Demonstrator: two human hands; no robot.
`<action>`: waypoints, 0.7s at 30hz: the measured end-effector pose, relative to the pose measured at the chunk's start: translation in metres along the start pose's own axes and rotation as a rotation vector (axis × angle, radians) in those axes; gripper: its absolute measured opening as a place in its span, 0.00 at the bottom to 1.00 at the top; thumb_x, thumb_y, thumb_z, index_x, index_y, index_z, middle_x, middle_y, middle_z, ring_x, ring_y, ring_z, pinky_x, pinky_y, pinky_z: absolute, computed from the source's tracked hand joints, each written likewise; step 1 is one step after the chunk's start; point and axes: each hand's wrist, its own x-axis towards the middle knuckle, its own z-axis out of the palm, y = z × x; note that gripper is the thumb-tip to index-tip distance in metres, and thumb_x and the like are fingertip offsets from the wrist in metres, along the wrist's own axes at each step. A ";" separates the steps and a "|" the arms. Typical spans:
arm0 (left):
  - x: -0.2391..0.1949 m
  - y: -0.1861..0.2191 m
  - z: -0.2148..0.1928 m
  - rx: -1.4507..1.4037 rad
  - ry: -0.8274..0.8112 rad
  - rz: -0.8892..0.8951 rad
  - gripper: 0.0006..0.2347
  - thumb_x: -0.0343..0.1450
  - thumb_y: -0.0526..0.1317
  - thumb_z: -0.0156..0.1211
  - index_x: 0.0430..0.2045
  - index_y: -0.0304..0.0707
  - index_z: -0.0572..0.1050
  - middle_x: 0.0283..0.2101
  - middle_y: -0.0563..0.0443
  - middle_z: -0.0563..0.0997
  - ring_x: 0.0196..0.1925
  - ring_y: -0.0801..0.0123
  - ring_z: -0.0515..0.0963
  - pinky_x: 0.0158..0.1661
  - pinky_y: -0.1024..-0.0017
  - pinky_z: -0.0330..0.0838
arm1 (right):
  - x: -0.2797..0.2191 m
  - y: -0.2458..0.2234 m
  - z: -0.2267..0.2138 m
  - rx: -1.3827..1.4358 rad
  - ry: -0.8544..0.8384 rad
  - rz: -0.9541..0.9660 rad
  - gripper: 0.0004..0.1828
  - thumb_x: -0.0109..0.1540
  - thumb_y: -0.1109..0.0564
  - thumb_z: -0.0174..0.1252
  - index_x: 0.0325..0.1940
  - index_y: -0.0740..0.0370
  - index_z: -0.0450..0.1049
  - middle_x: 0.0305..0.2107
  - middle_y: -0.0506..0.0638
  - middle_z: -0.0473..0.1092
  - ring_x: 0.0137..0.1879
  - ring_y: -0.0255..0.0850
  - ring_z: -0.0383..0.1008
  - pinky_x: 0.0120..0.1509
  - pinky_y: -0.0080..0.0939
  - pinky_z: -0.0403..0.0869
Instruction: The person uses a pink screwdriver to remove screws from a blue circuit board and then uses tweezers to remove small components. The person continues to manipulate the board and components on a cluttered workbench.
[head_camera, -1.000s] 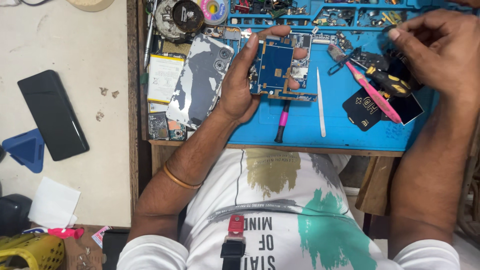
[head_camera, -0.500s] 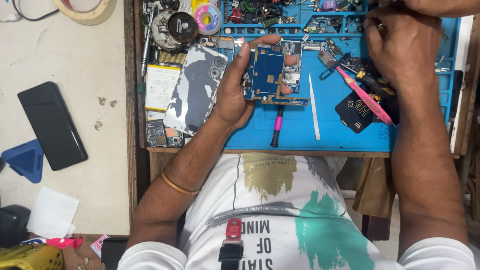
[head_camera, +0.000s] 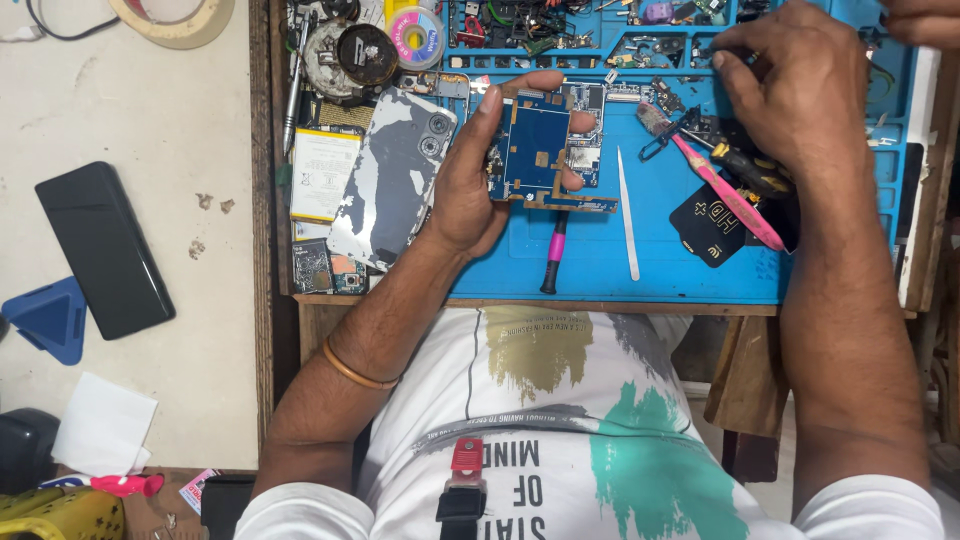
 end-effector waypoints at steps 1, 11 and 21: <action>0.000 0.000 0.000 0.007 0.000 0.001 0.25 0.83 0.56 0.36 0.67 0.36 0.64 0.57 0.30 0.80 0.42 0.58 0.87 0.44 0.64 0.87 | 0.003 -0.002 -0.001 -0.051 0.010 -0.041 0.05 0.66 0.59 0.69 0.45 0.61 0.84 0.36 0.52 0.76 0.40 0.44 0.77 0.44 0.44 0.74; 0.002 0.002 0.001 0.014 -0.005 0.003 0.25 0.82 0.56 0.36 0.66 0.36 0.64 0.56 0.31 0.80 0.42 0.59 0.87 0.44 0.63 0.87 | 0.020 -0.013 -0.007 -0.292 -0.018 -0.064 0.07 0.57 0.54 0.73 0.35 0.57 0.83 0.32 0.47 0.76 0.36 0.43 0.77 0.37 0.45 0.72; 0.000 0.001 0.004 -0.036 0.017 -0.022 0.25 0.83 0.56 0.35 0.66 0.36 0.65 0.54 0.33 0.81 0.42 0.57 0.86 0.44 0.63 0.86 | -0.005 0.020 -0.077 0.259 0.010 0.161 0.06 0.64 0.60 0.65 0.44 0.63 0.80 0.35 0.51 0.77 0.41 0.40 0.79 0.47 0.42 0.76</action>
